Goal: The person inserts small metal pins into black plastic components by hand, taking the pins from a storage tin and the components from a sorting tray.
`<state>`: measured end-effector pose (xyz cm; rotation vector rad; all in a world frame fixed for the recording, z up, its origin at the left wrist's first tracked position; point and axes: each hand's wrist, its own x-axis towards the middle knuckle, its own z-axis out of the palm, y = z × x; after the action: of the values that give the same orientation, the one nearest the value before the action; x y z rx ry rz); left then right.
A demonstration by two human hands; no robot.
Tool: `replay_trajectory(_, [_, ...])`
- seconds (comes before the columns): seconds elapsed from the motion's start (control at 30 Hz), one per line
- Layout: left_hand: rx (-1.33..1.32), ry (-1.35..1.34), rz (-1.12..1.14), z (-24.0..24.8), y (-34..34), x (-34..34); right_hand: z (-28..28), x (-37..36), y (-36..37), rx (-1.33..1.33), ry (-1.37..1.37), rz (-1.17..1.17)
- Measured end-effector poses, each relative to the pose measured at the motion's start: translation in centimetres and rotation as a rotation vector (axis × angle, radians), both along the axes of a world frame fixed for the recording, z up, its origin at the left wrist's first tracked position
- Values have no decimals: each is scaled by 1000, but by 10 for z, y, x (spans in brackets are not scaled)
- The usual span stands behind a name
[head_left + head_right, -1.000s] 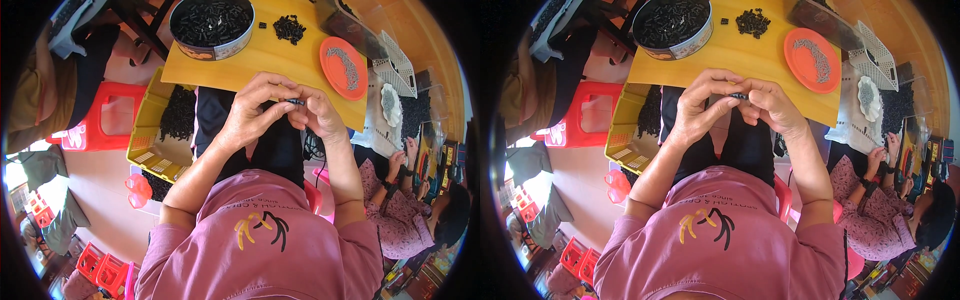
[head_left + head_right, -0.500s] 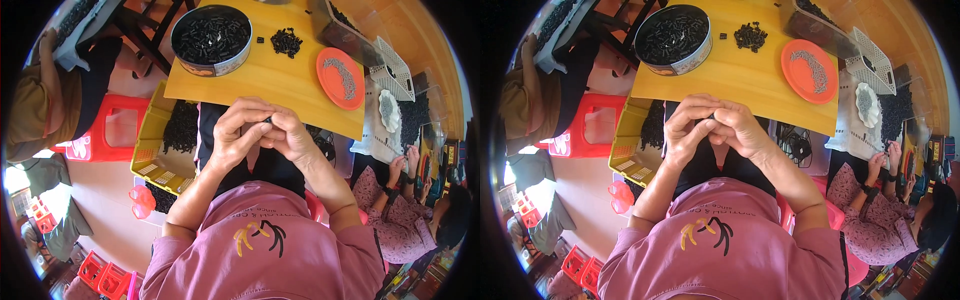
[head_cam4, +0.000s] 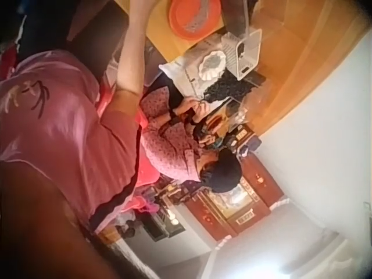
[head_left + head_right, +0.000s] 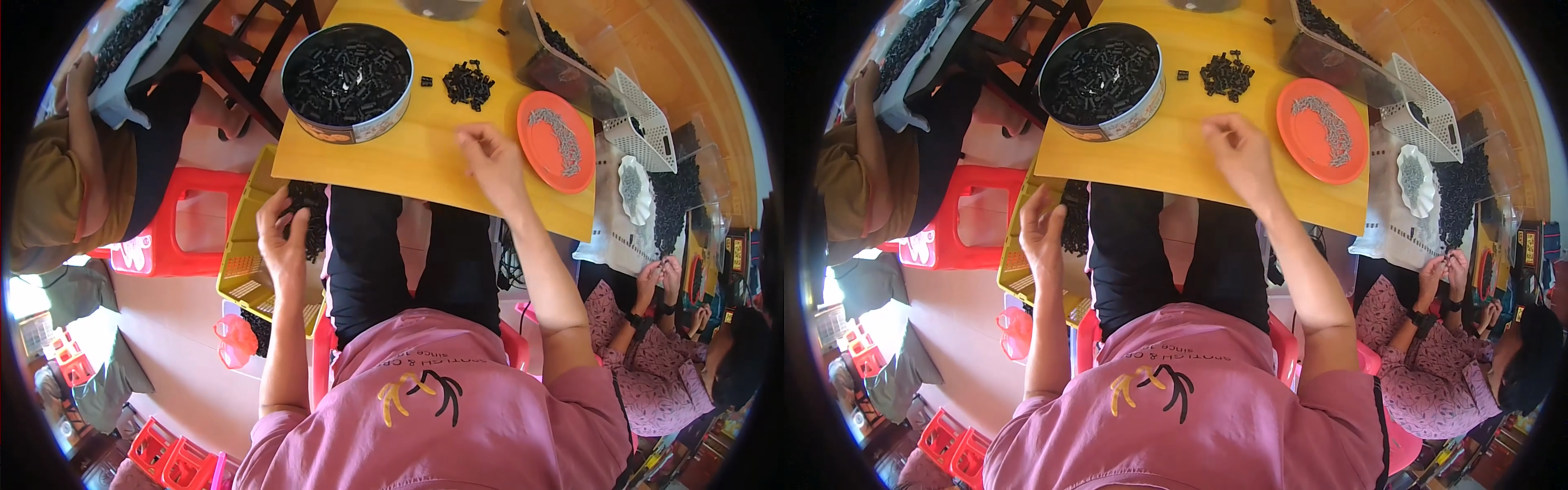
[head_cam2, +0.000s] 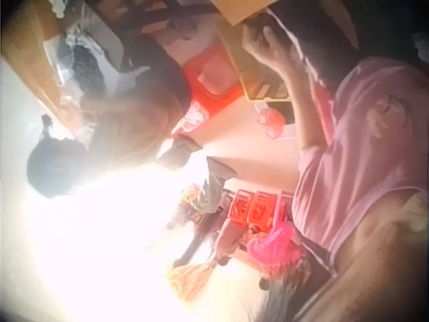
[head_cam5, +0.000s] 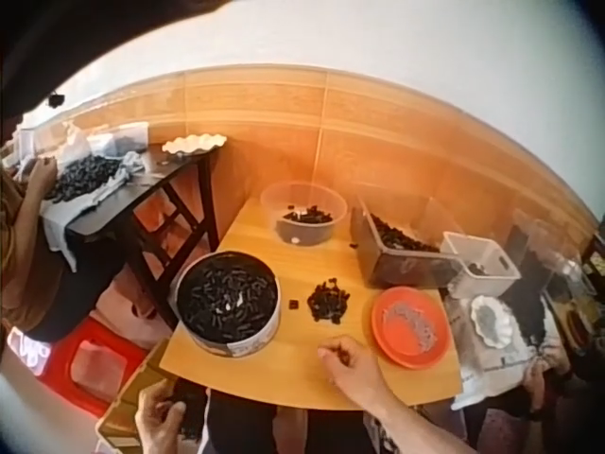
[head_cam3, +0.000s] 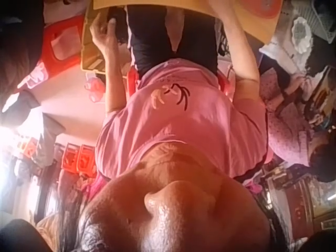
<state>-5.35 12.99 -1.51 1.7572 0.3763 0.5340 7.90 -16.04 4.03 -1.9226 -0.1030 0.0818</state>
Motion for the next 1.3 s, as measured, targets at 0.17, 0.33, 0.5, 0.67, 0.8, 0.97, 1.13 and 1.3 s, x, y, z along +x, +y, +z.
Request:
replay_trajectory(0.17, [-107,52,4,-14,6,-17,-16,41,-27,-375,-452,-113])
replay_trajectory(0.33, [-85,-7,-143,2,-31,-8,-22,61,-14,-541,-600,-66])
replay_trajectory(0.5, [124,-109,-340,30,-66,8,-24,63,-2,-696,-547,-59])
replay_trajectory(0.67, [80,-124,-461,37,-85,22,-20,53,-1,-676,-529,-3])
replay_trajectory(0.8, [65,-157,-481,41,-95,34,-15,45,0,-651,-510,-2])
replay_trajectory(0.97, [-22,-158,-504,34,-106,46,-19,48,-4,-719,-487,24])
replay_trajectory(1.13, [-176,-105,-523,33,-114,54,-21,45,-3,-628,-495,50])
replay_trajectory(1.3, [-326,-67,-541,33,-121,65,-6,15,-7,-107,-217,145])
